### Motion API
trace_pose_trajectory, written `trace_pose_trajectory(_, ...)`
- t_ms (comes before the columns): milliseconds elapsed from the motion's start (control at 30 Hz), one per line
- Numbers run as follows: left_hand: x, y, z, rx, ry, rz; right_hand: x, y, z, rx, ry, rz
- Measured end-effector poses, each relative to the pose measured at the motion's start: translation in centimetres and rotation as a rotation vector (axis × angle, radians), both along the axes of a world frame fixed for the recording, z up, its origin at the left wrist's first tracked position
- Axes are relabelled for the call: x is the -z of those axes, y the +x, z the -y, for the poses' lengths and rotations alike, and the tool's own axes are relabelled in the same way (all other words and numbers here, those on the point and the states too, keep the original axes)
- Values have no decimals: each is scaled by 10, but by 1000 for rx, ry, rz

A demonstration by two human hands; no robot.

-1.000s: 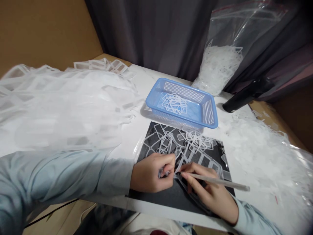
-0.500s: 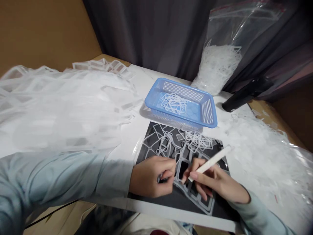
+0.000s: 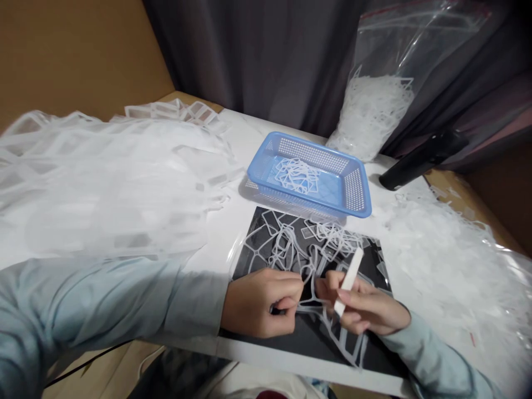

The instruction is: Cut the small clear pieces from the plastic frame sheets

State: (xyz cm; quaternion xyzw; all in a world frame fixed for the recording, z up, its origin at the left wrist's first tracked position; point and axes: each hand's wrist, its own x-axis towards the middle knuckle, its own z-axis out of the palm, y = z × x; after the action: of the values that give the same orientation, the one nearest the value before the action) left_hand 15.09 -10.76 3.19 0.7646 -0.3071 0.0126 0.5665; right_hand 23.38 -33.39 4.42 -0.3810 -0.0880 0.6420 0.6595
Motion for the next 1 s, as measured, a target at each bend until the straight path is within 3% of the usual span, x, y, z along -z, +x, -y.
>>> trace_pose_trajectory(300,0,1,0,-17,-6,-1,-22,25,25,502,-21,223)
trace_pose_trajectory(400,0,2,-1,-23,-6,-2,-31,28,27,722,15,217)
trace_pose_trajectory(633,0,1,0,-36,22,-22,-45,33,28,1049,123,210)
trace_pose_trajectory(733,0,-2,0,-81,62,-15,-43,35,27,1035,43,467)
trace_pose_trajectory(900,-6,-4,0,-165,126,108,-30,23,16,721,-398,1359)
trace_pose_trajectory(1000,-7,-3,0,-212,162,205,-25,17,11,584,-446,1700)
